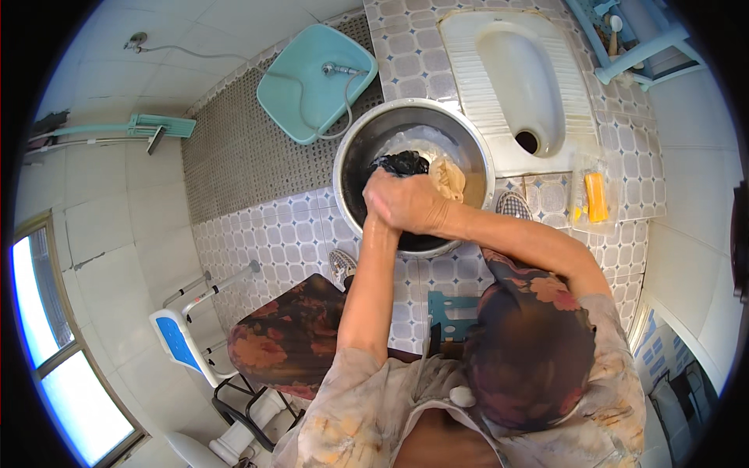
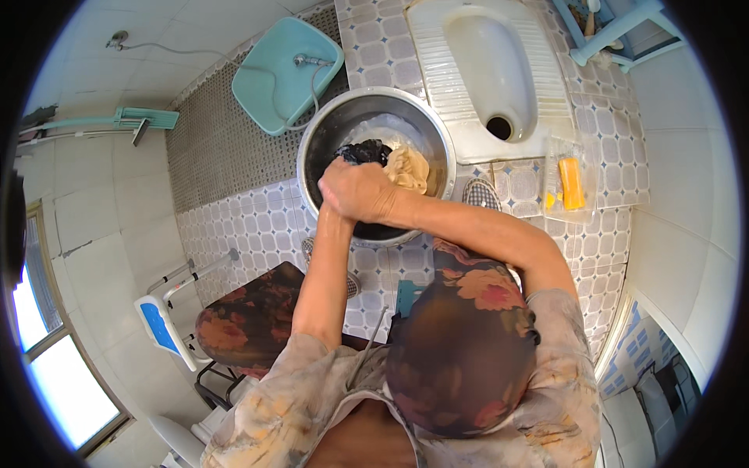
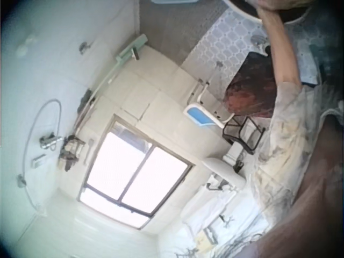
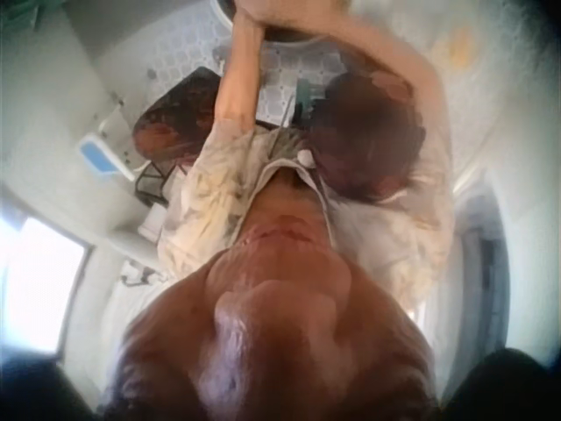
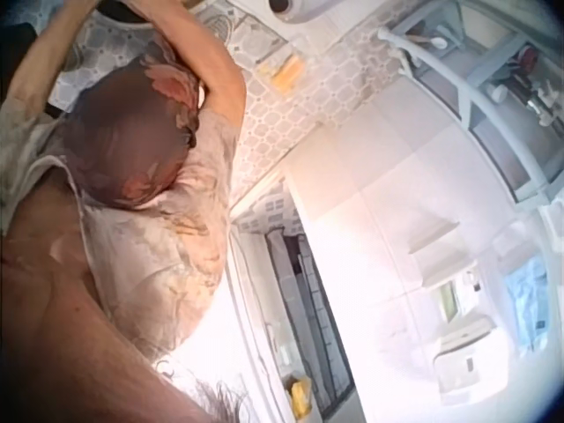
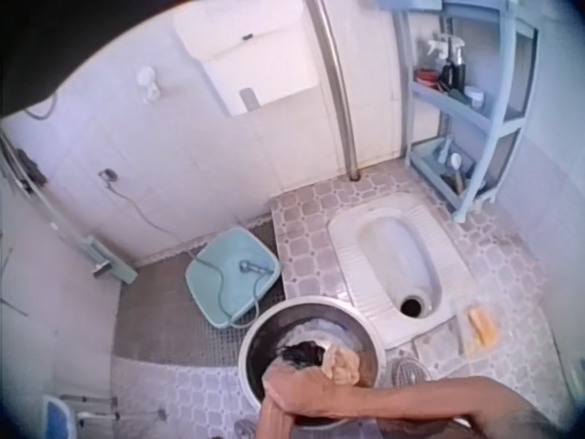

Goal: The person washes clothes in a basin, applying soap to a cloth, scrubbing and wringing it out by hand before placing it into a tub, and then applying soap onto a black garment and scrubbing it by hand in the basin.

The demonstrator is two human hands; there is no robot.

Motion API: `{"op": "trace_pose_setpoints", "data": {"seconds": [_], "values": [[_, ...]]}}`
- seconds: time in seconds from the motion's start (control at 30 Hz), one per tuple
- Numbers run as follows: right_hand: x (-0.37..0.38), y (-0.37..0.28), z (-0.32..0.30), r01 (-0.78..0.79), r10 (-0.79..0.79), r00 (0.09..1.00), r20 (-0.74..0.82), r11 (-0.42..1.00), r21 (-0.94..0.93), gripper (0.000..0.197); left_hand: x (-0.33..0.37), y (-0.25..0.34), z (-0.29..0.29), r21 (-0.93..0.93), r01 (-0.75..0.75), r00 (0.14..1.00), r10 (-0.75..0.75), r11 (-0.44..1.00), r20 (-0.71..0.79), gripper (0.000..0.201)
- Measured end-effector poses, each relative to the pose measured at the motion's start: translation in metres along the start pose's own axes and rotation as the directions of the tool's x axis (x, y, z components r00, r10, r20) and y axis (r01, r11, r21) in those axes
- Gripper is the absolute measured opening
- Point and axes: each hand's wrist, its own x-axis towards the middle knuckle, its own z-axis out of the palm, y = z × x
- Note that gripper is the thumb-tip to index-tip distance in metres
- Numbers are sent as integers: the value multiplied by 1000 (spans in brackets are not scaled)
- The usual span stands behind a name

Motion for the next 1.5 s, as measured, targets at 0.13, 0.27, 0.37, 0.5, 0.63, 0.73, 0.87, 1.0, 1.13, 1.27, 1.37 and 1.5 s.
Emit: {"op": "trace_pose_setpoints", "data": {"seconds": [0.13,0.27,0.37,0.5,0.63,0.73,0.87,1.0,1.13,1.27,1.37,1.5], "values": [[-4,52,1,83,-70,994,85,984,-159,25,-2,58,42,-789,510,848,48,-342,527,44],[32,111,-16,-442,453,890,57,886,-141,39,-32,201,48,-821,469,883,-151,327,444,47],[39,135,-29,-551,396,833,387,664,506,59,-31,197,16,-571,342,934,-203,746,295,42],[12,130,-33,-422,37,813,581,726,543,47,-41,221,-42,-448,39,992,21,893,128,33],[-26,142,-11,-441,118,817,565,759,479,38,-50,235,-69,-509,-97,991,129,855,28,33],[-34,142,-13,-521,220,834,506,617,590,56,-48,211,-88,-638,-178,983,168,750,-76,40],[-41,134,-31,-634,308,735,604,628,452,63,-45,184,-92,-861,-239,970,69,449,-233,46],[-57,122,-15,-353,224,838,497,918,180,68,-42,180,-74,-921,-215,968,-55,325,-246,48],[-54,123,-13,-423,333,873,356,881,214,54,-42,178,-77,-900,-213,972,-9,380,-234,54],[-41,127,-30,-480,504,851,152,627,614,48,-40,160,-77,-857,-186,978,3,481,-210,52],[-22,111,-44,-355,427,866,262,154,922,38,-35,143,-56,-894,-89,992,-38,439,-117,52],[4,50,-34,-317,303,934,190,460,829,25,-18,136,-28,-911,-21,995,-84,413,-62,51]]}}
